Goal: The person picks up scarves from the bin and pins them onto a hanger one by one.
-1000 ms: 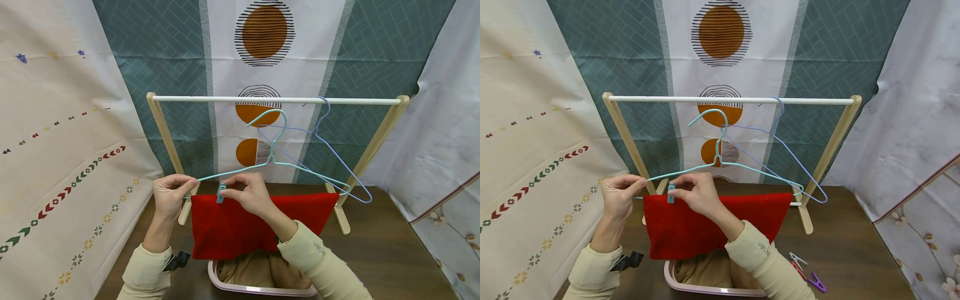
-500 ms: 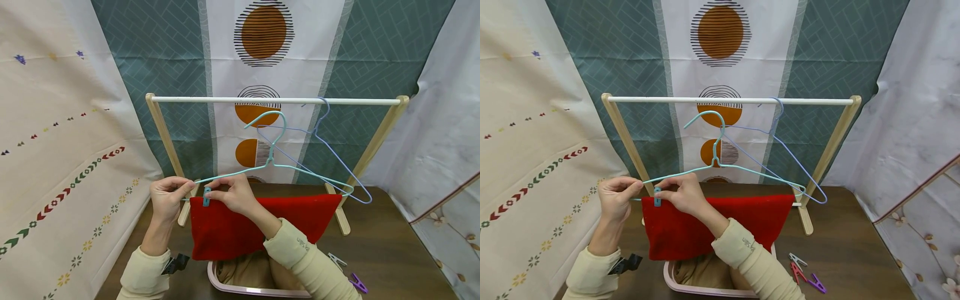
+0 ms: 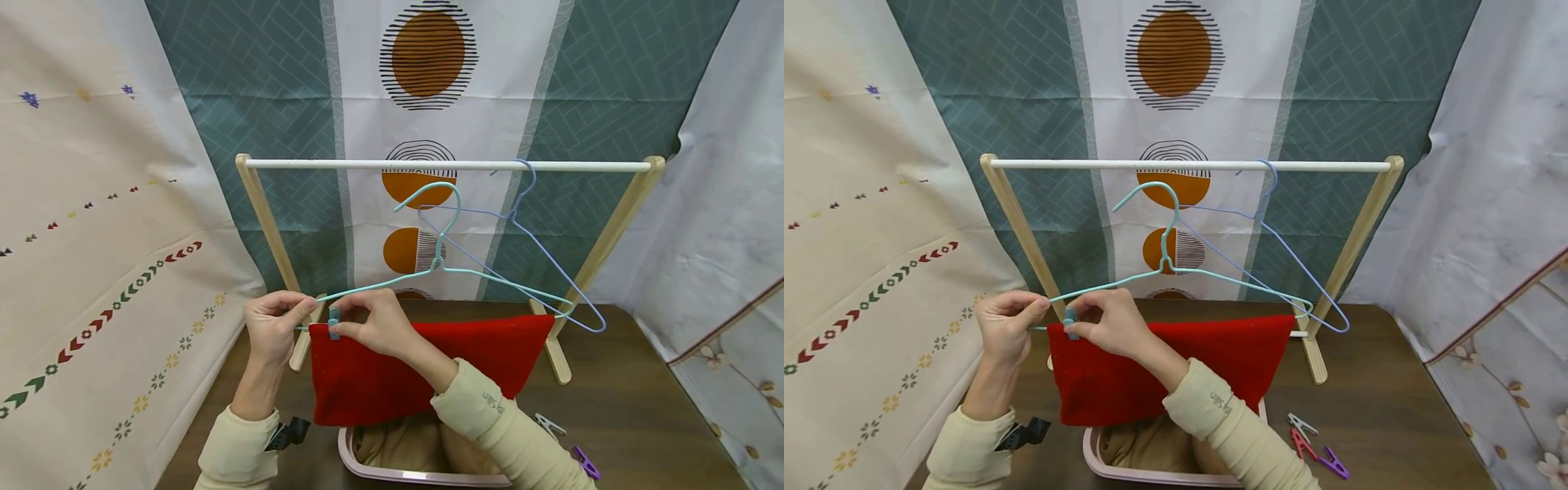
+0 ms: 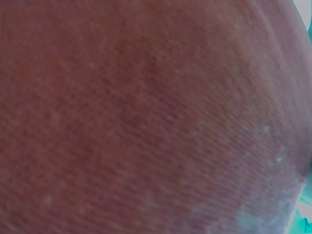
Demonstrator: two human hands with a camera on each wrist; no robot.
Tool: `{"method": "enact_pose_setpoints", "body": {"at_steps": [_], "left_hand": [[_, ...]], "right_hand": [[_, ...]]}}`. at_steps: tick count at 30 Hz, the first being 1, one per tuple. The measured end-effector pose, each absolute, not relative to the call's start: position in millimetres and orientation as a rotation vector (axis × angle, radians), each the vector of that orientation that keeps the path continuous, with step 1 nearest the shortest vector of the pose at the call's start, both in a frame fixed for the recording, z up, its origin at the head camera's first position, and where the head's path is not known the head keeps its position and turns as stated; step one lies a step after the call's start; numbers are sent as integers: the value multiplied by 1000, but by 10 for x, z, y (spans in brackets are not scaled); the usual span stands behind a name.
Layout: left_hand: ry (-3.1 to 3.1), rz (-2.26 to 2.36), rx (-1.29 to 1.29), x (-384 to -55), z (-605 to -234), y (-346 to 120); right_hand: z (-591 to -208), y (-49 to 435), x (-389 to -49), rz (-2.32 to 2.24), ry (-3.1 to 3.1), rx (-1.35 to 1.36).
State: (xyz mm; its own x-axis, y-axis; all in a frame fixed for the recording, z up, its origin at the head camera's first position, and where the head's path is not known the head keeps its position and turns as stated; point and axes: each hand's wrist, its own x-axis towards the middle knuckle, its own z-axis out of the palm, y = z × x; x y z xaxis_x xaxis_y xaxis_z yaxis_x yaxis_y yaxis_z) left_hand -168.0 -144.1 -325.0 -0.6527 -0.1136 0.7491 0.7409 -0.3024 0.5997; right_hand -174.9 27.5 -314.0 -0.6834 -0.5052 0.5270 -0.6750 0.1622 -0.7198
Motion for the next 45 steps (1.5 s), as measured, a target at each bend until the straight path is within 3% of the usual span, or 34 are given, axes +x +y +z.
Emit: {"method": "enact_pose_setpoints", "body": {"at_steps": [13, 45], "left_hand": [[-1410, -1983, -719, -1665, -3310, -1467], [-1291, -2020, -760, -1645, -3295, -1523]], "right_hand": [[-3112, 465, -1648, 1463, -2323, 1104], [-3317, 1703, -1324, 1483, -2268, 1107]]}}
